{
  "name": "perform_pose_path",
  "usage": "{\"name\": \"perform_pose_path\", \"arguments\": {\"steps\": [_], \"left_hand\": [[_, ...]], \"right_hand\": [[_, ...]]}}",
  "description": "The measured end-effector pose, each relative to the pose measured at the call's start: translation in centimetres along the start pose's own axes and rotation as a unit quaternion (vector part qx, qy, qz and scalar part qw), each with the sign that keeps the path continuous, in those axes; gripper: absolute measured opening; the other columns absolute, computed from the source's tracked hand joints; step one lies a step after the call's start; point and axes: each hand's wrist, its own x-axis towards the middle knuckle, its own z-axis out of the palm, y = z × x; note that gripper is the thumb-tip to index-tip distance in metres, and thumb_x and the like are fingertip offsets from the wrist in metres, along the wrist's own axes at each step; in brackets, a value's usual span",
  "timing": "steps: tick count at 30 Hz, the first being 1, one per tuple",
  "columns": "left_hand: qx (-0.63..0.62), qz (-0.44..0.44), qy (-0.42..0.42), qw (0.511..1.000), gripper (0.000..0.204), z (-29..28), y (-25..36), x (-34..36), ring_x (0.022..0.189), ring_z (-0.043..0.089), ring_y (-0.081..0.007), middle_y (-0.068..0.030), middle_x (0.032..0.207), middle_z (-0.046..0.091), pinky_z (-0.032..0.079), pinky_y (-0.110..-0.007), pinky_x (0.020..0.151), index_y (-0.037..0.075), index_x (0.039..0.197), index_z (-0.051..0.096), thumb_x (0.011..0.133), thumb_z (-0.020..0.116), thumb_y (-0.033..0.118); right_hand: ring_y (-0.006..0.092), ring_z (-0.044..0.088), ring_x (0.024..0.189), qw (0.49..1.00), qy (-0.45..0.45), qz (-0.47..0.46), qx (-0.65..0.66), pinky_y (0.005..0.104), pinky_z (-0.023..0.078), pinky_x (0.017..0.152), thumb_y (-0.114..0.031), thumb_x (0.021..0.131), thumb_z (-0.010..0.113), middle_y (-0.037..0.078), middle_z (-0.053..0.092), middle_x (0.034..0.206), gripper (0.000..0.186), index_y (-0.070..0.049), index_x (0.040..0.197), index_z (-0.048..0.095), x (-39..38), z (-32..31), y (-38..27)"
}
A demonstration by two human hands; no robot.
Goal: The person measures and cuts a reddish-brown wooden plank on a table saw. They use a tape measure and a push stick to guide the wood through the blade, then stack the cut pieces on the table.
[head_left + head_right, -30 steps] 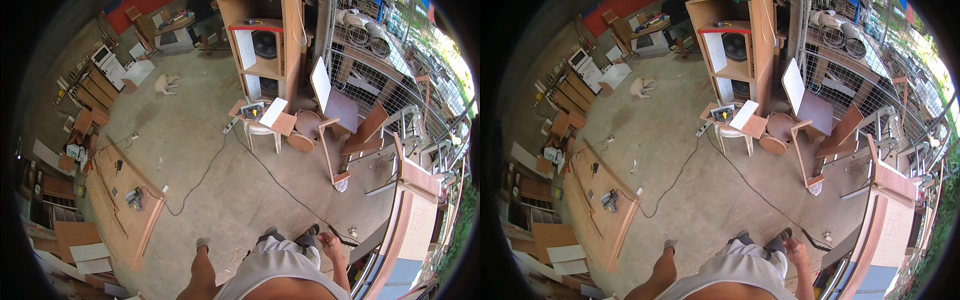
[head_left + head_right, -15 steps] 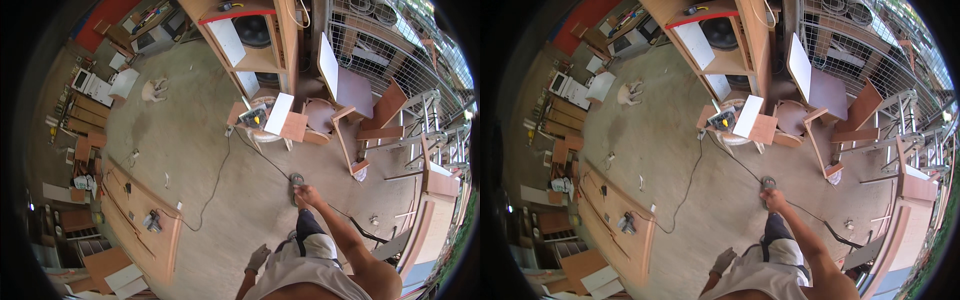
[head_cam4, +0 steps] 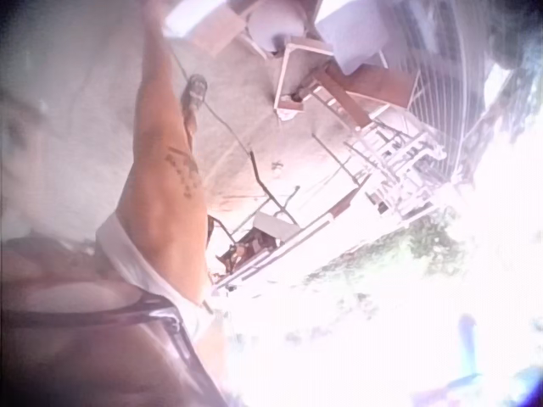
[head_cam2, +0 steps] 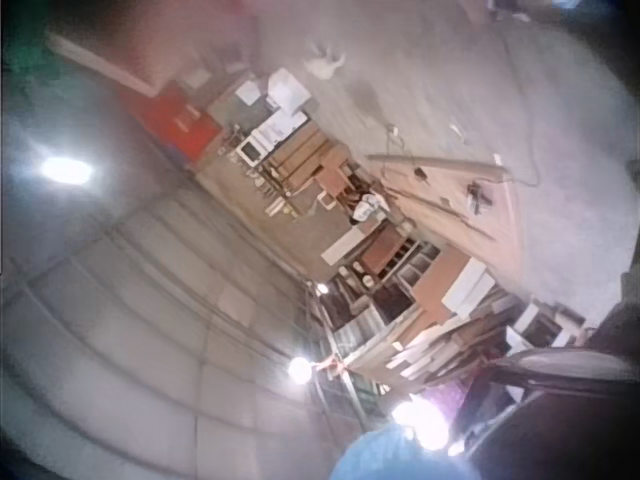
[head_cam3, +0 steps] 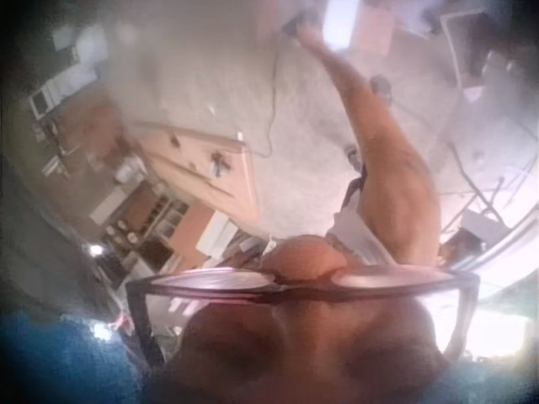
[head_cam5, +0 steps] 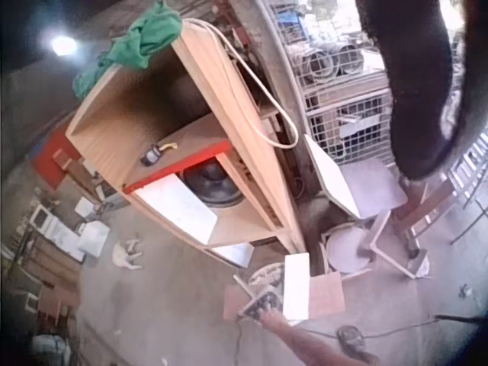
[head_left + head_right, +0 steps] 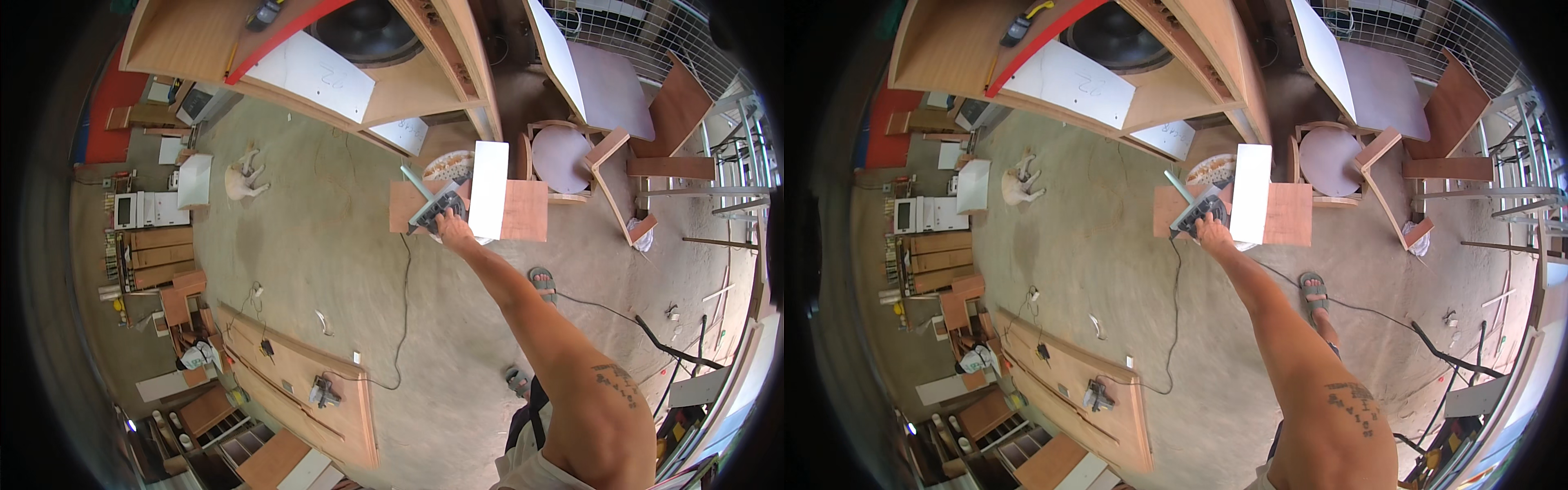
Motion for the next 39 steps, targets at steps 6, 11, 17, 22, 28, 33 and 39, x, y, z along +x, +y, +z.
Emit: {"name": "perform_pose_path", "arguments": {"steps": [6,11,17,22,28,33,39], "left_hand": [[0.131,0.209,0.085,0.965,0.053,-14.2,12.4,8.6,0.119,0.06,-0.0364,-0.0234,0.125,0.063,0.047,-0.044,0.102,0.001,0.128,0.06,0.085,0.07,0.029],[0.226,0.442,0.189,0.847,0.053,-24.1,31.8,14.7,0.118,0.06,-0.0368,-0.0239,0.125,0.062,0.047,-0.045,0.102,0.001,0.129,0.059,0.085,0.069,0.028],[0.233,0.637,0.219,0.701,0.052,-22.0,50.1,16.6,0.117,0.06,-0.0373,-0.0245,0.125,0.062,0.047,-0.045,0.102,0.001,0.129,0.059,0.085,0.068,0.028],[0.27,0.758,0.147,0.575,0.052,-10.7,56.7,8.7,0.116,0.06,-0.0378,-0.0251,0.126,0.061,0.047,-0.046,0.102,0.001,0.129,0.059,0.085,0.068,0.027],[0.412,0.788,-0.013,0.457,0.052,4.5,48.7,1.7,0.116,0.06,-0.0383,-0.0257,0.126,0.061,0.047,-0.046,0.102,0.0,0.129,0.058,0.085,0.067,0.026],[0.586,0.726,-0.128,0.336,0.052,17.9,39.6,0.9,0.115,0.06,-0.0387,-0.0262,0.126,0.061,0.046,-0.046,0.102,0.0,0.129,0.058,0.085,0.066,0.025],[0.69,0.668,-0.133,0.245,0.051,31.0,35.7,0.4,0.114,0.06,-0.0392,-0.0269,0.127,0.06,0.046,-0.047,0.102,0.0,0.129,0.057,0.085,0.066,0.024]], "right_hand": [[0.0362,0.067,0.103,1.0,0.011,-0.025,-0.008,0.0499,0.056,0.084,-0.012,0.093,0.051,0.022,0.056,0.117,0.028,-0.003,0.119,0.057,1.9,-0.7,-2.2],[0.0365,0.067,0.097,0.96,0.2,-0.192,-0.032,0.0474,0.056,0.083,-0.01,0.082,0.059,0.019,0.061,0.122,0.033,-0.002,0.114,0.06,-6.2,1.0,-0.4],[0.0407,0.066,0.088,0.946,0.23,0.155,0.171,0.051,0.054,0.073,-0.006,0.082,0.057,0.021,0.062,0.097,0.018,-0.003,0.1,0.057,-29.7,1.3,1.3],[0.0399,0.066,0.096,0.763,0.365,0.463,0.265,0.0493,0.053,0.083,-0.006,0.074,0.062,0.021,0.067,0.1,0.028,-0.007,0.102,0.065,-48.0,6.5,6.4],[0.0411,0.066,0.093,0.452,0.516,0.69,0.232,0.0505,0.054,0.081,-0.013,0.083,0.059,0.02,0.065,0.1,0.018,-0.01,0.099,0.066,-68.7,18.8,10.7],[0.0402,0.063,0.098,0.345,0.536,0.71,0.3,0.0483,0.051,0.086,-0.01,0.08,0.059,0.02,0.066,0.097,0.018,-0.008,0.097,0.065,-74.0,32.6,11.1],[0.0322,0.071,0.082,0.15,0.454,0.655,0.585,0.0418,0.057,0.075,-0.014,0.079,0.069,0.019,0.071,0.091,0.019,-0.007,0.097,0.068,-71.2,43.9,8.5]]}}
